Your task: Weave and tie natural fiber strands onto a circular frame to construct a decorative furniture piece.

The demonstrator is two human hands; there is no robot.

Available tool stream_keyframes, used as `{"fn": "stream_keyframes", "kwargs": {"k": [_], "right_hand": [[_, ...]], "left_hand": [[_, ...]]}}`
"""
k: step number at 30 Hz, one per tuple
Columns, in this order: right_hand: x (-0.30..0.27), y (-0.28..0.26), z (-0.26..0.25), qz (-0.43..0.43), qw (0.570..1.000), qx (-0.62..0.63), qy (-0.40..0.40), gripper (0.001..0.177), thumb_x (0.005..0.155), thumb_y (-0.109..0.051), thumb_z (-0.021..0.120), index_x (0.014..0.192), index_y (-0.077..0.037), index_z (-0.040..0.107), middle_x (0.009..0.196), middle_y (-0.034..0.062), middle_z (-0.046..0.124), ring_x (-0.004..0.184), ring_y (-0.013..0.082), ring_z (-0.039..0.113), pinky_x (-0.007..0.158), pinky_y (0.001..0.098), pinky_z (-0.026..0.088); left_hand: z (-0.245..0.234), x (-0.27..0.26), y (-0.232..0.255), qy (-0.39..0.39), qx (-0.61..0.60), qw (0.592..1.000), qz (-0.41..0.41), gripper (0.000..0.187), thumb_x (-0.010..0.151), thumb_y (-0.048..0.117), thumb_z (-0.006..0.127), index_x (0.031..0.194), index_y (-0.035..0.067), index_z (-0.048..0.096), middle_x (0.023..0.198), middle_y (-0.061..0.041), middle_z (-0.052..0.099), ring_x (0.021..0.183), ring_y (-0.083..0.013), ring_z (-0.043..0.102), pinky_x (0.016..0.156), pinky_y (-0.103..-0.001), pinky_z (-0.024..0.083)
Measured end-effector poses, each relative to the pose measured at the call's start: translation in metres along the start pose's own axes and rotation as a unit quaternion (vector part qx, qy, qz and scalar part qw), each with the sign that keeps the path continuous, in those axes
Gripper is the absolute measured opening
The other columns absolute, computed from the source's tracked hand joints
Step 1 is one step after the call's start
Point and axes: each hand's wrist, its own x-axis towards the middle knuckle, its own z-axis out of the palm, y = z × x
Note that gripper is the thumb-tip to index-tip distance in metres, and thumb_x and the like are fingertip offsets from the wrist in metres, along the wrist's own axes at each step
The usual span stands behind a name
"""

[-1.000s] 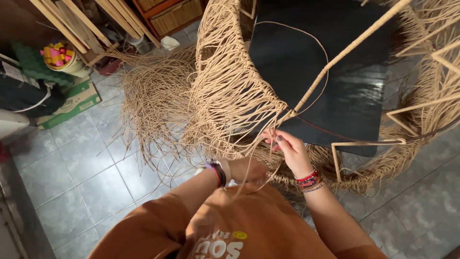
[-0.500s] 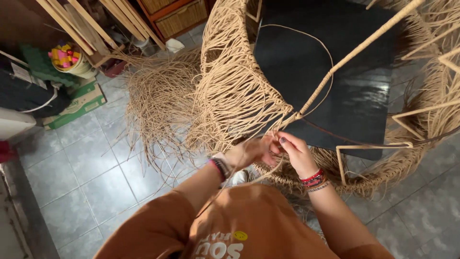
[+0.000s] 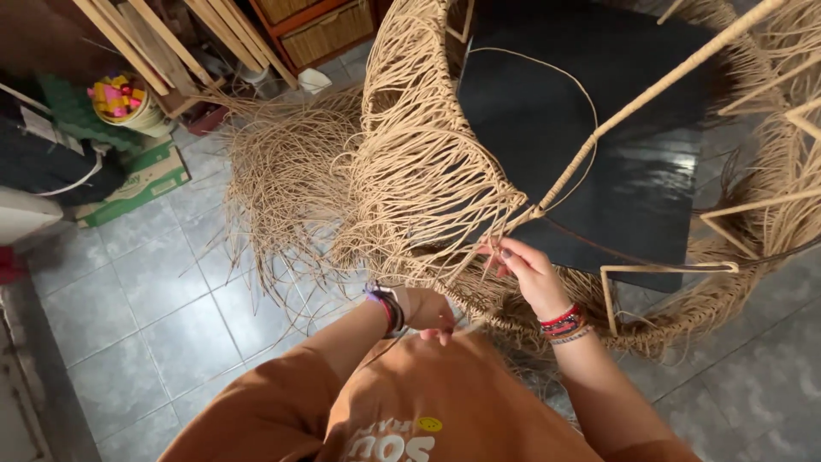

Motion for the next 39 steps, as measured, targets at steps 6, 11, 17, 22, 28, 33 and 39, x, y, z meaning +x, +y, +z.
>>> {"fn": "stream_keyframes", "kwargs": {"k": [6, 11, 17, 22, 28, 33, 39], "right_hand": [[-0.001, 0.005, -0.005, -0.025, 0.999, -0.014, 0.018, 0.027, 0.097, -0.008, 0.067, 0.122, 0.000, 0.074, 0.102, 0.0155, 0.077, 0.084, 0.0166, 0.067, 0.076, 0.0363, 0.059], [-0.005, 0.014, -0.009, -0.006, 1.000, 0.025, 0.004, 0.030, 0.097, -0.004, 0.059, 0.124, 0.003, 0.072, 0.097, 0.0179, 0.076, 0.075, 0.0184, 0.066, 0.072, 0.0348, 0.059], [0.000, 0.004, -0.003, -0.014, 1.000, -0.008, 0.007, 0.028, 0.097, -0.006, 0.061, 0.121, 0.001, 0.074, 0.090, 0.0120, 0.076, 0.070, 0.0148, 0.068, 0.070, 0.0314, 0.059], [0.003, 0.020, -0.015, -0.002, 1.000, -0.019, 0.010, 0.027, 0.098, -0.007, 0.063, 0.120, 0.001, 0.074, 0.090, 0.0145, 0.077, 0.072, 0.0160, 0.067, 0.071, 0.0333, 0.058], [0.001, 0.001, 0.003, -0.010, 0.999, -0.023, 0.022, 0.025, 0.096, -0.008, 0.066, 0.118, -0.001, 0.076, 0.090, 0.0122, 0.077, 0.075, 0.0155, 0.068, 0.075, 0.0334, 0.058], [0.003, 0.017, -0.008, -0.021, 0.998, -0.056, 0.021, 0.023, 0.096, -0.008, 0.068, 0.117, 0.000, 0.076, 0.096, 0.0137, 0.078, 0.084, 0.0151, 0.067, 0.080, 0.0360, 0.058], [0.009, 0.017, -0.002, -0.017, 0.999, -0.019, 0.021, 0.025, 0.097, -0.007, 0.064, 0.117, 0.000, 0.076, 0.085, 0.0116, 0.076, 0.070, 0.0173, 0.069, 0.073, 0.0342, 0.057]], "left_hand": [[0.012, -0.006, 0.014, 0.015, -0.022, 1.000, 0.016, 0.028, 0.097, 0.037, 0.053, 0.105, 0.023, 0.076, 0.091, -0.003, 0.077, 0.097, -0.0258, 0.074, 0.093, -0.038, 0.055], [-0.003, -0.018, 0.026, 0.084, -0.007, 0.978, 0.188, 0.027, 0.103, 0.022, 0.046, 0.106, 0.004, 0.066, 0.097, -0.023, 0.073, 0.097, -0.0442, 0.069, 0.089, -0.051, 0.056], [-0.026, -0.004, 0.039, 0.078, -0.059, 0.994, 0.044, 0.031, 0.101, 0.034, 0.049, 0.100, 0.013, 0.071, 0.079, -0.008, 0.076, 0.088, -0.0280, 0.076, 0.083, -0.040, 0.059], [0.015, 0.009, -0.022, 0.028, 0.027, 0.999, 0.002, 0.040, 0.098, 0.041, 0.047, 0.103, 0.011, 0.074, 0.094, -0.015, 0.076, 0.098, -0.0336, 0.073, 0.093, -0.044, 0.056], [-0.003, 0.002, 0.004, 0.066, -0.047, 0.994, 0.066, 0.031, 0.096, 0.038, 0.054, 0.097, 0.014, 0.074, 0.087, -0.008, 0.077, 0.089, -0.0296, 0.074, 0.085, -0.040, 0.058], [0.010, 0.069, -0.024, 0.355, -0.344, 0.836, 0.240, 0.024, 0.104, 0.016, 0.058, 0.114, -0.002, 0.072, 0.096, -0.018, 0.073, 0.087, -0.0249, 0.071, 0.080, -0.040, 0.059], [-0.005, 0.025, 0.009, 0.041, 0.054, 0.997, 0.034, 0.053, 0.099, 0.054, 0.045, 0.093, 0.009, 0.072, 0.093, -0.017, 0.076, 0.098, -0.0369, 0.074, 0.092, -0.046, 0.057]]}}
